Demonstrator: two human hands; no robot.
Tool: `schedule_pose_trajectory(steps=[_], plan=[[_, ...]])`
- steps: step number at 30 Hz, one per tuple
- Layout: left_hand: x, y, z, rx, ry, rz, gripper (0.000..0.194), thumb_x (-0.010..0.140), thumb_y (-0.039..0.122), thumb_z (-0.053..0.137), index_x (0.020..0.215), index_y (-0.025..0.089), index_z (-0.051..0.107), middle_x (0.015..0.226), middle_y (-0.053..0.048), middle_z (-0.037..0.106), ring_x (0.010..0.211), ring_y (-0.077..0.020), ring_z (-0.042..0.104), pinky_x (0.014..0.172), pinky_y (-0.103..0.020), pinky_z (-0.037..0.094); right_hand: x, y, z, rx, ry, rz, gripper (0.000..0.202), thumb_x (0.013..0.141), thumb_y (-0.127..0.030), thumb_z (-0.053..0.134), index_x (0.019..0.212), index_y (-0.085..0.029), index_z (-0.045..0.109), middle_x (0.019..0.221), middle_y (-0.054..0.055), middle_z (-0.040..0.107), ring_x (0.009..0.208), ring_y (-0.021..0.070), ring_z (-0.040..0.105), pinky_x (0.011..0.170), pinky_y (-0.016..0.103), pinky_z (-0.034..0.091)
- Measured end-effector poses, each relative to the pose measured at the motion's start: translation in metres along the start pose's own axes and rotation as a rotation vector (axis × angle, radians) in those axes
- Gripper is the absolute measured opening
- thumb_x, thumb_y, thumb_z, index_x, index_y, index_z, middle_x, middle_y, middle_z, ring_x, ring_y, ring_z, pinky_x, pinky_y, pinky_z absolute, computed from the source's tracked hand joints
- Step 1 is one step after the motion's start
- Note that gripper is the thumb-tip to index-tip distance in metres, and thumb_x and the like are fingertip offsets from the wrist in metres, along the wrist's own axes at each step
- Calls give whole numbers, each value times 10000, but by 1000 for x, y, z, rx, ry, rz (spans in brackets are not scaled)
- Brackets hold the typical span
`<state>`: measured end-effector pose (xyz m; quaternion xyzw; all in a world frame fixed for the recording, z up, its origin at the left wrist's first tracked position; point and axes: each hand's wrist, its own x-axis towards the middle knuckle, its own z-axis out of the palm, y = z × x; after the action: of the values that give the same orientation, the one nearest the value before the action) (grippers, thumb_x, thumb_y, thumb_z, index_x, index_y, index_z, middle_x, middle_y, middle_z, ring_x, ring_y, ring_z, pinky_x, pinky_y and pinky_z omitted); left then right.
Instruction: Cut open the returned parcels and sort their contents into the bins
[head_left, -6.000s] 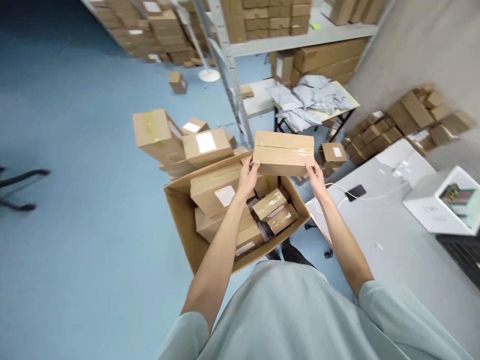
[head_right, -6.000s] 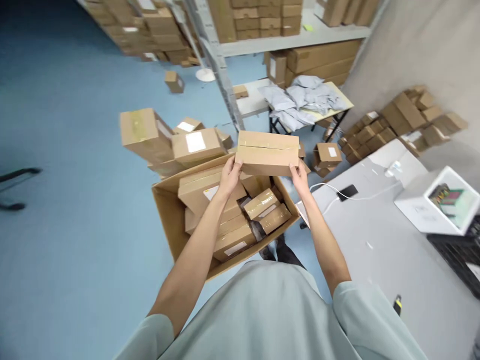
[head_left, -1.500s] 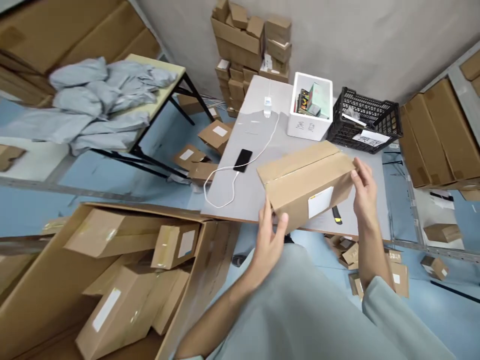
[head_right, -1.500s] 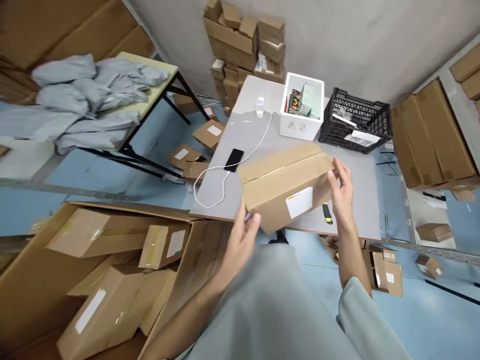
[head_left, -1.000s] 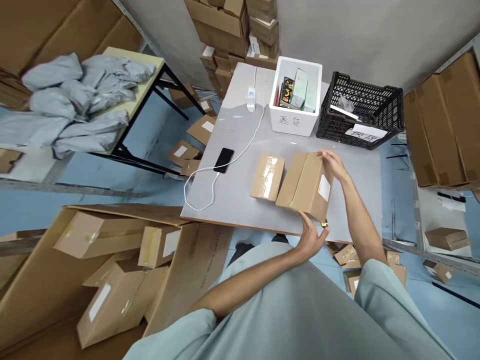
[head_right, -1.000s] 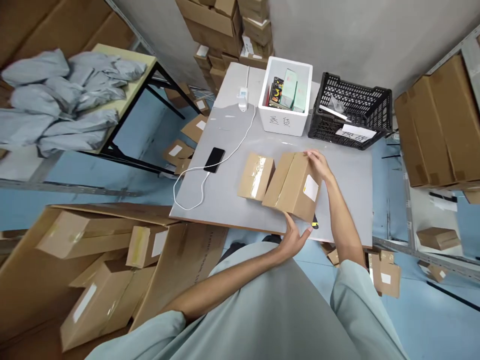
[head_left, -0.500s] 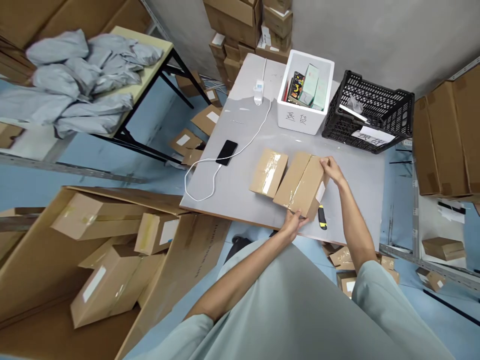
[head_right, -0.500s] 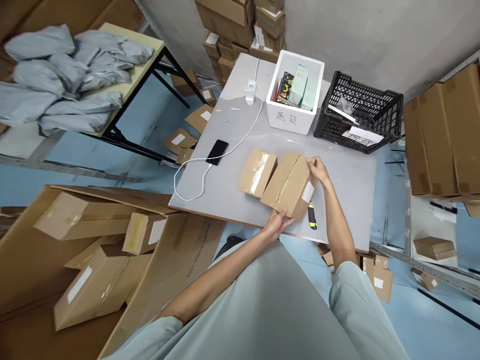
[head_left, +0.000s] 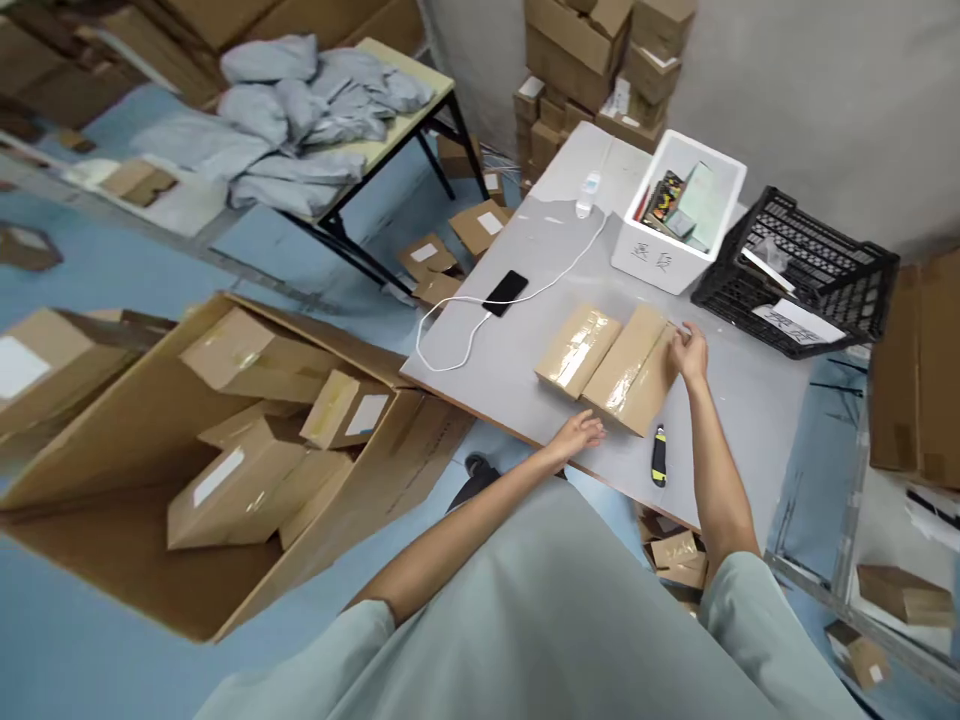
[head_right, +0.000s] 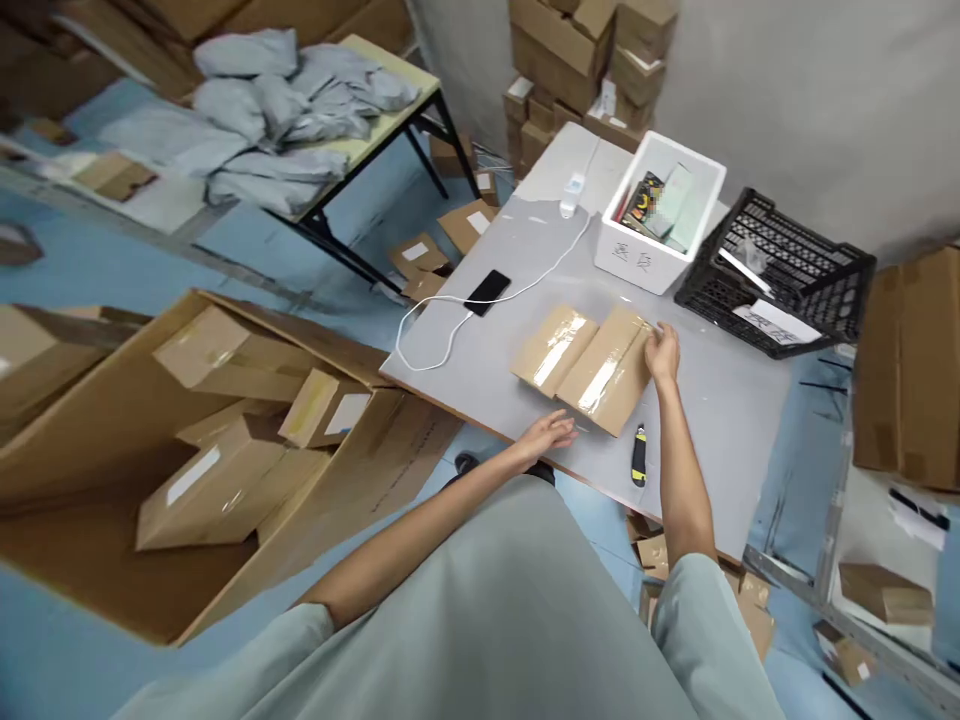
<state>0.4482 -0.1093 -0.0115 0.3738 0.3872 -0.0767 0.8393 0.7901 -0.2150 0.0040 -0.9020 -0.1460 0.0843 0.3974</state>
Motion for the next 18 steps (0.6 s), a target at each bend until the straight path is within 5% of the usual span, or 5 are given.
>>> schedule_pose_trajectory(steps=[4, 10, 14, 18], plan=[[-50, 14, -96, -46, 117, 148, 564, 929, 388, 976, 1430, 211, 783, 1570, -198, 790, 1295, -328, 841, 1301, -586, 592, -27, -73, 57, 57, -198, -309, 502, 984, -453, 651, 1405, -204, 762, 1564, 222, 751, 1529, 399, 672, 1366, 691, 474], [-144, 25, -253, -291, 534, 384, 464, 998, 356, 849, 1422, 187, 765, 1543, -217, 803, 1301, -332, 845, 1300, -583, 568, -118, -216, 198, 179, -641, -620, 514, 1029, -581, 697, 1401, -244, 809, 1459, 180, 821, 1348, 379, 785, 1262, 673, 593], [-212, 6, -353, -468, 753, 486, 384, 1040, 297, 762, 1404, 177, 743, 1554, -222, 795, 1328, -318, 840, 1326, -554, 537, -211, -291, 301, 222, -916, -701, 538, 1010, -625, 734, 1374, -240, 830, 1417, 170, 848, 1316, 368, 815, 1243, 629, 625], [-279, -29, -443, -600, 873, 493, 350, 1037, 303, 794, 1363, 185, 746, 1525, -207, 812, 1357, -303, 826, 1315, -518, 550, -305, -338, 403, 163, -1157, -646, 522, 967, -655, 792, 1275, -237, 853, 1326, 156, 881, 1284, 371, 836, 1257, 617, 624]])
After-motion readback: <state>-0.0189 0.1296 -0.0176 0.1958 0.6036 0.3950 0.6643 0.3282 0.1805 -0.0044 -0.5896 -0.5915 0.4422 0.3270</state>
